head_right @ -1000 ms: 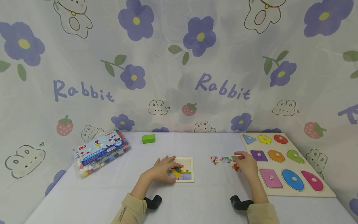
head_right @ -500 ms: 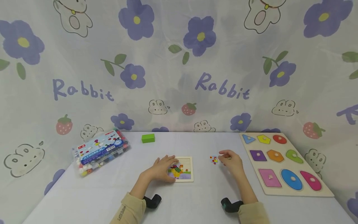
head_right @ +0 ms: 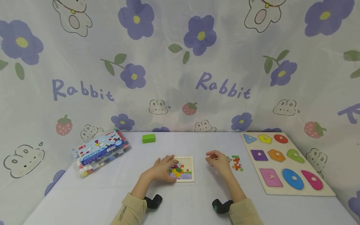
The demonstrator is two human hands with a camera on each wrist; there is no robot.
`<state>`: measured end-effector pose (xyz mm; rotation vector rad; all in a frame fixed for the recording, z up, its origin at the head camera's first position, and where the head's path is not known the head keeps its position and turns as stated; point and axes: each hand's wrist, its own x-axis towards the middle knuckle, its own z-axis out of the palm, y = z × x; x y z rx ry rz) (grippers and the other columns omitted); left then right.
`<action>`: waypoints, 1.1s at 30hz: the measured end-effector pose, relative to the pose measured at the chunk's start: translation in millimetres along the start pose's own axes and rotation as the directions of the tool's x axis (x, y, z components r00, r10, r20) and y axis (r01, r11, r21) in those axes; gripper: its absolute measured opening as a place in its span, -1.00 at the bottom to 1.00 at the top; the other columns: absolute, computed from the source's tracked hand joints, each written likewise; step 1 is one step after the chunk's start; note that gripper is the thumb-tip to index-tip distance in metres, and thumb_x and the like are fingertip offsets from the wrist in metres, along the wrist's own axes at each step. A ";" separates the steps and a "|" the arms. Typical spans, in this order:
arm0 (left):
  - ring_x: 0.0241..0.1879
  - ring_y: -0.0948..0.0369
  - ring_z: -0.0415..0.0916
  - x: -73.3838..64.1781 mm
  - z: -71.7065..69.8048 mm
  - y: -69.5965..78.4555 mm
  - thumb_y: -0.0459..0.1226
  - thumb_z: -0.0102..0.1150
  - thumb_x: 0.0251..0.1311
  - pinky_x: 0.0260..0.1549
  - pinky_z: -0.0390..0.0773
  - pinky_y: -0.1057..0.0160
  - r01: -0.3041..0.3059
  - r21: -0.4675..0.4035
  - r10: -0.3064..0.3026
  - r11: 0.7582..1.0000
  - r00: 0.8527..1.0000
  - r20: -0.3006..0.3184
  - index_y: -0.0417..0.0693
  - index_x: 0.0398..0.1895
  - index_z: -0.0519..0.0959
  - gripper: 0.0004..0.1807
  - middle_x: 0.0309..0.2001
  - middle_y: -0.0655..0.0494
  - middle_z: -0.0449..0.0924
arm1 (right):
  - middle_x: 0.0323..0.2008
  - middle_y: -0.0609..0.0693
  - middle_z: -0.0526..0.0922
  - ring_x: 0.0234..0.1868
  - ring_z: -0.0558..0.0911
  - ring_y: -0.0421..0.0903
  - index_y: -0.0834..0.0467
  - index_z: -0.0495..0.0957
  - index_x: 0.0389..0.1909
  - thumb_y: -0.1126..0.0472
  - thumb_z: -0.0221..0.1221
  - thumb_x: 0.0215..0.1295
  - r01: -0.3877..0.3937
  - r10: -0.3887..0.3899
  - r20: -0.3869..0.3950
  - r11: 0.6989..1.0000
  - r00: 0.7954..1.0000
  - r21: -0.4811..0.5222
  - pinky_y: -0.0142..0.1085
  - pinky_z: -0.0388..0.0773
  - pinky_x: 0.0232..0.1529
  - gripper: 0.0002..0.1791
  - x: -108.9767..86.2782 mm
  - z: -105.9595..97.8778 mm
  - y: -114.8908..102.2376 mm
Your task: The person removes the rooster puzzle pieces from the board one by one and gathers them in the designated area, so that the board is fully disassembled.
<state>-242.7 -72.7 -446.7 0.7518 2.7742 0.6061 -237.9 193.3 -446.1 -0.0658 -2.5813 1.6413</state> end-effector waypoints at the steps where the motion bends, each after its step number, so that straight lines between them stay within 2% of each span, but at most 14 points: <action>1: 0.38 -0.08 -0.04 0.1 0.1 -0.1 -0.07 0.39 -0.16 0.27 -0.16 -0.24 0.001 0.001 -0.001 1.000 1.000 -0.001 -0.01 0.21 0.39 -0.24 0.37 -0.07 0.11 | -0.36 0.06 0.59 -0.41 0.55 -0.22 0.33 0.55 -0.13 0.31 0.21 0.15 0.001 -0.001 0.006 1.000 1.000 -0.004 -0.41 0.52 -0.42 -0.73 0.2 3.7 -1.2; 12: 0.38 -0.06 -0.03 0.5 0.8 -2.0 -0.06 0.39 -0.16 0.27 -0.14 -0.24 0.003 0.017 -0.003 1.000 1.000 -0.003 0.00 0.21 0.40 -0.24 0.37 -0.06 0.12 | -0.41 0.02 0.58 -0.42 0.52 -0.19 0.29 0.58 -0.21 0.33 0.24 0.10 0.010 -0.011 0.050 1.000 0.999 0.019 -0.37 0.51 -0.45 -0.79 1.7 35.1 -9.9; 26: 0.38 -0.06 -0.02 2.4 1.5 -1.3 -0.03 0.38 -0.16 0.27 -0.11 -0.23 0.014 0.035 -0.014 0.999 1.000 -0.001 0.02 0.21 0.40 -0.24 0.37 -0.04 0.13 | -0.43 0.00 0.60 -0.42 0.52 -0.16 0.29 0.59 -0.24 0.38 0.22 0.09 0.025 -0.030 0.103 0.999 0.994 0.045 -0.31 0.53 -0.43 -0.81 1.8 59.9 -16.7; 33: 0.38 -0.06 -0.02 2.0 1.1 -1.7 -0.02 0.37 -0.16 0.27 -0.11 -0.23 0.012 0.038 -0.012 0.999 1.000 0.002 0.03 0.22 0.39 -0.23 0.37 -0.04 0.13 | -0.42 -0.01 0.62 -0.41 0.52 -0.17 0.25 0.60 -0.26 0.37 0.22 0.10 0.037 -0.038 0.118 0.999 0.992 0.012 -0.35 0.50 -0.47 -0.84 1.4 69.5 -20.4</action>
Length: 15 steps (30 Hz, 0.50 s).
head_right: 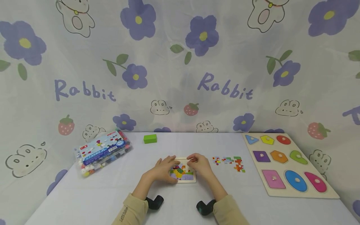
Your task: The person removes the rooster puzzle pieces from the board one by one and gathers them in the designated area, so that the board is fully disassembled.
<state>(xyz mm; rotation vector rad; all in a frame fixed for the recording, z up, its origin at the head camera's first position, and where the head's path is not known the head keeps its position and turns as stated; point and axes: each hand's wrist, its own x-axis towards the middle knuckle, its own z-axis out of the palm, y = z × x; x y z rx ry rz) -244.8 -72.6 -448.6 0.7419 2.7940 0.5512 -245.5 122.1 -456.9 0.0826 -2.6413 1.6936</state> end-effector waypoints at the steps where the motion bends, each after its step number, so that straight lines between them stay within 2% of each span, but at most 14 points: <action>1: 0.38 -0.06 -0.02 -0.2 -0.1 0.2 -0.02 0.37 -0.16 0.27 -0.11 -0.23 -0.001 -0.002 0.001 1.000 1.000 0.000 0.03 0.22 0.39 -0.23 0.37 -0.04 0.13 | -0.42 -0.01 0.63 -0.42 0.53 -0.16 0.25 0.60 -0.26 0.37 0.22 0.10 0.003 -0.003 0.004 1.000 1.000 -0.007 -0.35 0.49 -0.47 -0.85 -0.3 1.0 -1.0; 4: 0.38 -0.06 -0.02 -0.8 -0.5 0.6 -0.02 0.37 -0.16 0.26 -0.11 -0.24 -0.004 -0.006 0.004 1.000 1.000 0.001 0.03 0.22 0.39 -0.23 0.37 -0.04 0.13 | -0.43 -0.02 0.63 -0.43 0.53 -0.17 0.22 0.60 -0.27 0.36 0.23 0.10 0.020 -0.019 0.030 0.998 0.999 -0.057 -0.35 0.51 -0.47 -0.85 -0.7 3.8 -3.5; 7: 0.38 -0.07 -0.02 -1.2 -0.8 0.9 -0.02 0.37 -0.15 0.26 -0.11 -0.25 -0.009 -0.007 0.009 1.000 1.000 -0.002 0.02 0.22 0.39 -0.24 0.36 -0.05 0.13 | -0.40 -0.03 0.59 -0.40 0.52 -0.16 0.18 0.61 -0.26 0.34 0.27 0.06 0.067 -0.053 0.088 0.984 0.995 -0.164 -0.31 0.50 -0.40 -0.81 -2.1 6.2 -6.1; 12: 0.37 -0.08 -0.02 -1.7 -1.6 0.8 -0.02 0.36 -0.14 0.25 -0.12 -0.26 -0.013 -0.003 0.013 1.000 1.000 -0.002 0.01 0.22 0.39 -0.24 0.37 -0.05 0.13 | -0.33 -0.01 0.45 -0.32 0.40 -0.10 0.12 0.62 -0.14 0.19 0.41 -0.11 0.164 -0.098 0.186 0.909 0.978 -0.382 -0.25 0.38 -0.34 -0.59 -2.9 10.5 -6.1; 15: 0.38 -0.08 -0.03 -2.0 -2.1 0.7 -0.02 0.37 -0.14 0.25 -0.13 -0.26 -0.013 -0.011 0.013 1.000 1.000 -0.001 0.01 0.22 0.39 -0.24 0.37 -0.06 0.12 | -0.35 0.00 0.39 -0.33 0.33 -0.09 0.10 0.61 -0.09 0.13 0.44 -0.16 0.187 -0.102 0.212 0.881 0.972 -0.435 -0.27 0.31 -0.37 -0.50 -2.6 12.5 -4.6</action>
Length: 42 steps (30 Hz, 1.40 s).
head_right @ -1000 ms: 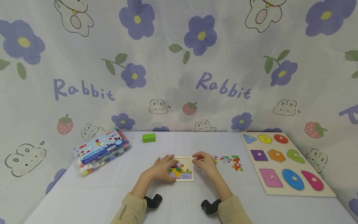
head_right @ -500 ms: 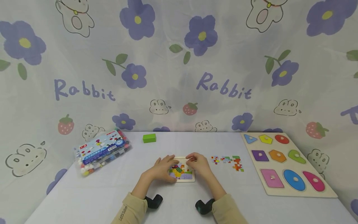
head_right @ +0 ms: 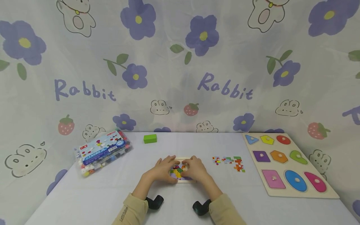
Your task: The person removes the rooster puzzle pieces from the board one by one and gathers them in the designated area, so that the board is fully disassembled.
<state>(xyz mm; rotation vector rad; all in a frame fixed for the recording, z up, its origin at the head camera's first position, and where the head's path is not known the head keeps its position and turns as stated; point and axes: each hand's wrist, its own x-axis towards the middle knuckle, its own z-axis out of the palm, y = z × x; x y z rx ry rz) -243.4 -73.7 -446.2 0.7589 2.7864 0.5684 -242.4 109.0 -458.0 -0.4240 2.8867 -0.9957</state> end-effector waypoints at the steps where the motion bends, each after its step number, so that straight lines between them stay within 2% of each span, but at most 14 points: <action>1: 0.38 -0.08 -0.03 -0.1 0.0 -0.1 -0.02 0.37 -0.14 0.25 -0.13 -0.27 0.000 -0.004 0.000 1.000 1.000 0.001 0.01 0.22 0.39 -0.24 0.37 -0.06 0.12 | -0.35 -0.01 0.38 -0.33 0.33 -0.09 0.09 0.61 -0.09 0.12 0.44 -0.17 0.002 -0.001 0.003 1.000 1.000 -0.011 -0.28 0.31 -0.37 -0.50 0.1 0.7 0.5; 5: 0.38 -0.09 -0.03 0.0 0.5 -0.8 -0.02 0.37 -0.14 0.25 -0.13 -0.28 0.001 -0.006 -0.001 1.000 1.000 0.000 0.01 0.23 0.39 -0.23 0.37 -0.06 0.12 | -0.34 -0.01 0.39 -0.29 0.37 -0.07 0.05 0.57 -0.12 0.11 0.45 -0.18 0.004 -0.004 -0.007 1.000 1.000 -0.018 -0.21 0.37 -0.31 -0.50 0.2 1.8 0.9; 9: 0.37 -0.10 -0.03 -1.0 0.3 -0.4 -0.03 0.37 -0.15 0.24 -0.12 -0.29 -0.002 -0.002 0.002 1.000 1.000 0.001 0.01 0.23 0.38 -0.23 0.37 -0.06 0.12 | -0.29 0.00 0.45 -0.22 0.43 -0.03 0.04 0.49 -0.17 0.18 0.46 -0.20 0.015 -0.014 -0.027 0.999 1.000 0.029 -0.09 0.43 -0.23 -0.50 -0.2 1.1 -1.3; 12: 0.37 -0.11 -0.03 -1.7 0.4 -0.1 -0.03 0.37 -0.14 0.23 -0.12 -0.30 -0.005 -0.005 0.005 1.000 1.000 0.005 0.01 0.23 0.38 -0.23 0.37 -0.07 0.12 | -0.29 0.01 0.53 -0.26 0.49 -0.05 0.09 0.47 -0.20 0.30 0.40 -0.12 0.041 -0.036 -0.043 0.992 0.998 0.122 -0.13 0.46 -0.27 -0.58 -1.2 -0.4 -3.3; 16: 0.37 -0.10 -0.03 -1.9 0.6 0.4 -0.03 0.38 -0.14 0.24 -0.11 -0.29 0.000 0.000 0.000 1.000 1.000 0.005 0.02 0.22 0.39 -0.24 0.37 -0.07 0.13 | -0.37 -0.01 0.61 -0.37 0.53 -0.13 0.15 0.46 -0.22 0.39 0.25 0.06 0.060 -0.047 -0.056 0.963 0.997 0.262 -0.26 0.48 -0.37 -0.73 -2.5 -2.4 -3.5; 20: 0.37 -0.09 -0.02 -1.0 1.0 0.6 -0.03 0.37 -0.14 0.24 -0.10 -0.27 0.001 0.008 -0.001 1.000 1.000 -0.001 0.03 0.22 0.39 -0.24 0.37 -0.05 0.13 | -0.39 -0.02 0.61 -0.39 0.53 -0.15 0.14 0.48 -0.20 0.38 0.21 0.12 0.025 0.006 -0.083 0.930 0.997 0.366 -0.31 0.48 -0.40 -0.77 -2.8 -6.9 -0.8; 25: 0.37 -0.07 -0.02 0.6 1.3 0.4 -0.02 0.37 -0.15 0.25 -0.10 -0.26 0.003 0.017 -0.003 1.000 1.000 -0.006 0.03 0.22 0.39 -0.24 0.37 -0.04 0.13 | -0.39 -0.02 0.61 -0.36 0.55 -0.15 0.13 0.49 -0.18 0.37 0.22 0.12 -0.041 0.097 -0.107 0.898 0.990 0.438 -0.29 0.48 -0.33 -0.76 -4.3 -17.1 4.8; 33: 0.37 -0.07 -0.02 0.5 2.1 -1.1 -0.03 0.40 -0.16 0.25 -0.11 -0.25 0.002 0.011 -0.002 1.000 1.000 -0.006 0.03 0.21 0.40 -0.24 0.36 -0.05 0.13 | -0.40 0.06 0.61 -0.40 0.54 -0.10 0.23 0.46 -0.16 0.39 0.19 0.14 -0.071 0.147 -0.122 0.875 0.982 0.479 -0.28 0.44 -0.41 -0.76 -10.3 -31.6 24.8; 42: 0.38 -0.06 -0.02 0.4 2.4 -1.7 -0.04 0.39 -0.16 0.26 -0.13 -0.24 0.009 0.005 -0.009 1.000 1.000 -0.005 0.04 0.21 0.40 -0.24 0.37 -0.04 0.12 | -0.35 0.07 0.63 -0.32 0.60 -0.08 0.24 0.45 -0.10 0.29 0.17 0.20 -0.126 0.214 -0.160 0.893 0.964 0.432 -0.26 0.44 -0.38 -0.74 -19.9 -51.9 43.1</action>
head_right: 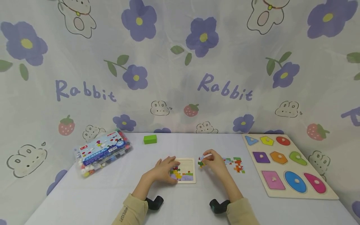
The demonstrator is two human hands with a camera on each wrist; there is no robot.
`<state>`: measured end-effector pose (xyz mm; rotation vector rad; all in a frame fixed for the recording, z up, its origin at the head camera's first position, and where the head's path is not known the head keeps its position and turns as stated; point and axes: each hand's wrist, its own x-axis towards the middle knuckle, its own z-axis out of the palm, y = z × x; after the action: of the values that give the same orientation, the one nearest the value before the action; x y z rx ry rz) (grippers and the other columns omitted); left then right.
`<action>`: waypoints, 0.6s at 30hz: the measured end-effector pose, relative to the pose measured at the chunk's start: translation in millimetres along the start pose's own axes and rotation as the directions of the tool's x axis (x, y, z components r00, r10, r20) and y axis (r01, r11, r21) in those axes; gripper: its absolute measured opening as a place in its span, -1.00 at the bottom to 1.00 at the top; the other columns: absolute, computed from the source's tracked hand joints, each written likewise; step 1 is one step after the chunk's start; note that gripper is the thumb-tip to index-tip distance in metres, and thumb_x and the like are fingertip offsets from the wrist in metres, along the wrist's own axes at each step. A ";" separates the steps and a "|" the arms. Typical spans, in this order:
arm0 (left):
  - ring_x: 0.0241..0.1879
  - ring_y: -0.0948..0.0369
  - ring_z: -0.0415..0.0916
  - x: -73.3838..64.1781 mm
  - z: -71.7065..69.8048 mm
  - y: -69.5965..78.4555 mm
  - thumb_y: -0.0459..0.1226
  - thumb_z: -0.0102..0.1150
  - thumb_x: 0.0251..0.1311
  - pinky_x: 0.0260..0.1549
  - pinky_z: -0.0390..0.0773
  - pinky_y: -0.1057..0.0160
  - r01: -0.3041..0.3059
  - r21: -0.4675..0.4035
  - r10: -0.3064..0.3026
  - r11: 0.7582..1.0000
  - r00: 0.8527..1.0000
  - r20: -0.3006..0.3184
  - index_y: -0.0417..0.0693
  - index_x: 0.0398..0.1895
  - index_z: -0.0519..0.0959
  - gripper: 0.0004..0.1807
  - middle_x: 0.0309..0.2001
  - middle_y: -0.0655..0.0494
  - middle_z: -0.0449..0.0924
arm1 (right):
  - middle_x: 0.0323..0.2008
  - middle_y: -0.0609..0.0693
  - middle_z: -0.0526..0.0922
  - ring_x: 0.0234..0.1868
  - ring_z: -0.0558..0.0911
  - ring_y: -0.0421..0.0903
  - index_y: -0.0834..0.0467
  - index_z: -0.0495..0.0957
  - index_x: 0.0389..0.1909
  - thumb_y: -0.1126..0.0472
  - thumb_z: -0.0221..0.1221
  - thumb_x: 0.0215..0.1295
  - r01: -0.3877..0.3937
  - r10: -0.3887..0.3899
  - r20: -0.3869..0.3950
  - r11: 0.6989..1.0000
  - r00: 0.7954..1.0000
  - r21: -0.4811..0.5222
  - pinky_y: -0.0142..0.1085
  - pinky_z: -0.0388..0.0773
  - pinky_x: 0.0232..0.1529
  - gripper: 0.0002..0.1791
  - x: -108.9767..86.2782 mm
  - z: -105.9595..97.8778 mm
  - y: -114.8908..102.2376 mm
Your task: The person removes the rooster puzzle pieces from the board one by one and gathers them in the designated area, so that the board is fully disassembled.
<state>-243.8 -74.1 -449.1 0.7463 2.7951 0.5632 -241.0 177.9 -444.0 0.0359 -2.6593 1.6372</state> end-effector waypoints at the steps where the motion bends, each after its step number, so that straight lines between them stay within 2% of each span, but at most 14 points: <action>1: 0.38 -0.06 -0.03 -0.1 -0.1 0.4 -0.04 0.39 -0.16 0.27 -0.13 -0.24 0.002 -0.001 -0.002 1.000 1.000 0.002 0.04 0.21 0.40 -0.24 0.37 -0.04 0.12 | -0.34 0.07 0.63 -0.32 0.60 -0.08 0.25 0.44 -0.09 0.29 0.17 0.20 -0.001 0.001 -0.003 1.000 1.000 0.001 -0.26 0.45 -0.37 -0.74 -0.5 -3.8 1.1; 9: 0.39 -0.06 -0.05 -0.7 0.6 1.0 -0.05 0.38 -0.16 0.28 -0.17 -0.22 0.007 -0.018 -0.007 1.000 1.000 0.001 0.04 0.22 0.39 -0.24 0.38 -0.04 0.10 | -0.32 0.12 0.62 -0.36 0.55 -0.12 0.32 0.42 -0.05 0.31 0.18 0.20 0.021 -0.021 -0.028 1.000 0.999 0.016 -0.26 0.47 -0.34 -0.68 -5.8 -33.5 12.1; 13: 0.39 -0.06 -0.06 -0.3 0.7 1.2 -0.05 0.38 -0.15 0.28 -0.17 -0.22 0.002 -0.017 -0.002 1.000 1.000 0.000 0.04 0.22 0.39 -0.24 0.38 -0.04 0.09 | -0.27 0.14 0.62 -0.33 0.56 -0.16 0.33 0.42 -0.04 0.28 0.17 0.22 0.009 -0.010 -0.039 1.000 0.999 -0.010 -0.25 0.48 -0.32 -0.67 -7.9 -47.3 16.9; 18: 0.39 -0.06 -0.05 0.1 1.0 1.0 -0.05 0.39 -0.16 0.28 -0.16 -0.22 0.005 -0.014 -0.005 1.000 1.000 -0.003 0.04 0.22 0.40 -0.24 0.38 -0.03 0.10 | -0.20 0.18 0.59 -0.29 0.55 -0.10 0.33 0.38 0.02 0.26 0.13 0.26 -0.018 0.017 -0.044 1.000 0.999 -0.022 -0.22 0.47 -0.31 -0.64 -7.6 -60.7 20.6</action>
<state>-243.1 -72.9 -449.6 0.7359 2.7919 0.5835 -233.9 241.5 -435.2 -0.0240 -2.6522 1.5943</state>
